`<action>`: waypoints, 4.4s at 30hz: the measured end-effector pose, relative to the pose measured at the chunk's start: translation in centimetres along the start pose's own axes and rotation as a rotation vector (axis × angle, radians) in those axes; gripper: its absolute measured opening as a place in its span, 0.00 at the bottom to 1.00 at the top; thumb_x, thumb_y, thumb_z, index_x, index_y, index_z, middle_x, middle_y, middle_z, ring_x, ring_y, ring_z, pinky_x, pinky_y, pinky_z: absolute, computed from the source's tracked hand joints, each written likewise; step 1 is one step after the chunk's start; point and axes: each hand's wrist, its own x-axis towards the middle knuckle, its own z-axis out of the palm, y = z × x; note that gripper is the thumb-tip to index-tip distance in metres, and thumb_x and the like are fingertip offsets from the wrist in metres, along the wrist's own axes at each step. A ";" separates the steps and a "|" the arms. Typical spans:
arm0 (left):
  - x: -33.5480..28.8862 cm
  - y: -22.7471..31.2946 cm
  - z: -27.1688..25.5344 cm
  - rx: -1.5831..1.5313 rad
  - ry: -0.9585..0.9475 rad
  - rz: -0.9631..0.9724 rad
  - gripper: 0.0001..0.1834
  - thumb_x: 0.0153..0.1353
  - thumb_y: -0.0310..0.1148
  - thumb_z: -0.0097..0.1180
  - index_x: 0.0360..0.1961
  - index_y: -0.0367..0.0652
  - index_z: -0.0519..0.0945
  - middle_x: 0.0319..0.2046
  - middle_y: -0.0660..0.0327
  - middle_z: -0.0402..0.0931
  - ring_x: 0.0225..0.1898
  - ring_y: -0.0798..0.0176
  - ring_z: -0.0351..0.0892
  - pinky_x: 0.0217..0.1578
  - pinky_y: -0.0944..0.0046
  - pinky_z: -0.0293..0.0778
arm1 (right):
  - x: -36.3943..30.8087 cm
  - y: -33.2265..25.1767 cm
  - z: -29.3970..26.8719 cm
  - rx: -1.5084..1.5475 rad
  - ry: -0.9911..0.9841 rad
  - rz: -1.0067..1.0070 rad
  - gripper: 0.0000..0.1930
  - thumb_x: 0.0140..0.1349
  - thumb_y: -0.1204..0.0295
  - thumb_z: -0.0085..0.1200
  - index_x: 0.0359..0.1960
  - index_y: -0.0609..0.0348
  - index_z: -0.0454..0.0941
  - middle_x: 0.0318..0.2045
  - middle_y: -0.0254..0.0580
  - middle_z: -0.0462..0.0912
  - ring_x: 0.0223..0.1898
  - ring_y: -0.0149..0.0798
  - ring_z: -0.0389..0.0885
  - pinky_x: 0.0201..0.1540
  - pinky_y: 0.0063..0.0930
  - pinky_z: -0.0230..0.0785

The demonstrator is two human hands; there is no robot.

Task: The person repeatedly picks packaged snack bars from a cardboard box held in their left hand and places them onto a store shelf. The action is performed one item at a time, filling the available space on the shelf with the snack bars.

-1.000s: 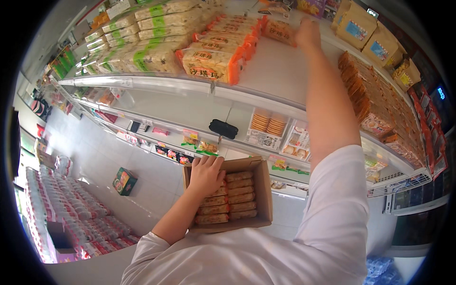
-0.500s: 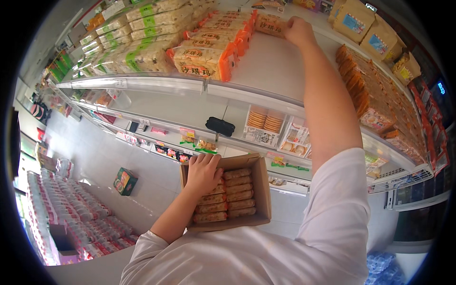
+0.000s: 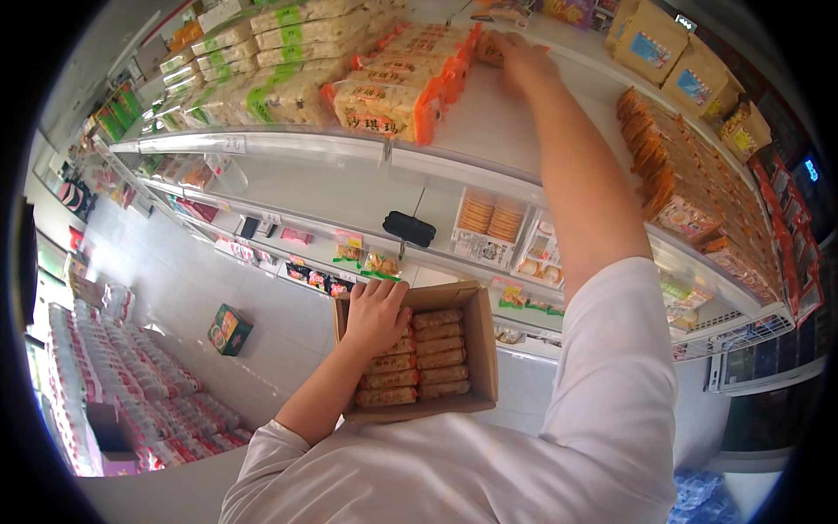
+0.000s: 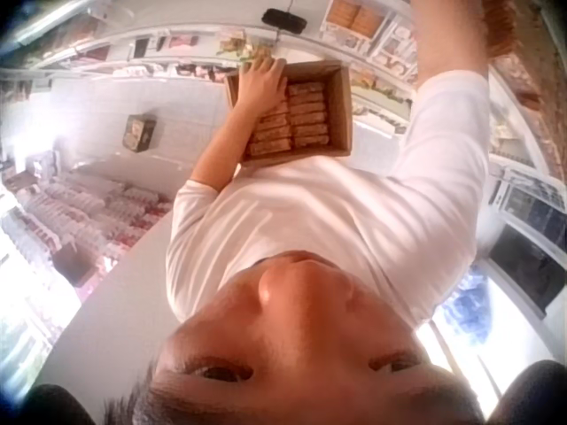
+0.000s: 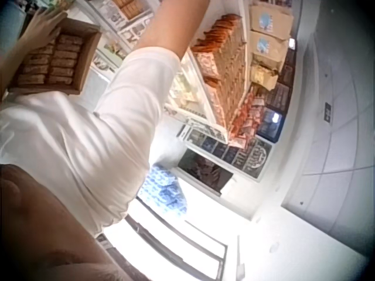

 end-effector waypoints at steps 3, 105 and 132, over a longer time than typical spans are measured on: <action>-0.2 0.0 -0.1 0.002 -0.004 -0.006 0.18 0.52 0.34 0.65 0.44 0.46 0.75 0.36 0.61 0.75 0.42 0.55 0.74 0.44 0.52 0.65 | 0.4 0.6 -0.3 -0.051 -0.034 0.076 0.37 0.60 0.75 0.52 0.72 0.31 0.60 0.70 0.31 0.65 0.62 0.55 0.73 0.61 0.47 0.74; -0.9 -0.4 -0.2 -1.479 -0.168 -0.438 0.13 0.74 0.40 0.50 0.35 0.42 0.75 0.23 0.74 0.65 0.22 0.79 0.59 0.22 0.73 0.57 | -42.3 -14.3 4.4 1.996 0.039 0.780 0.16 0.65 0.76 0.63 0.52 0.62 0.75 0.39 0.35 0.82 0.37 0.23 0.77 0.39 0.19 0.70; -0.2 0.4 1.3 -0.808 0.070 -0.323 0.19 0.77 0.36 0.44 0.28 0.36 0.71 0.18 0.64 0.66 0.24 0.69 0.59 0.26 0.64 0.63 | -42.7 -13.3 5.7 1.058 0.153 0.672 0.16 0.79 0.64 0.38 0.34 0.62 0.68 0.24 0.40 0.73 0.27 0.36 0.69 0.34 0.32 0.65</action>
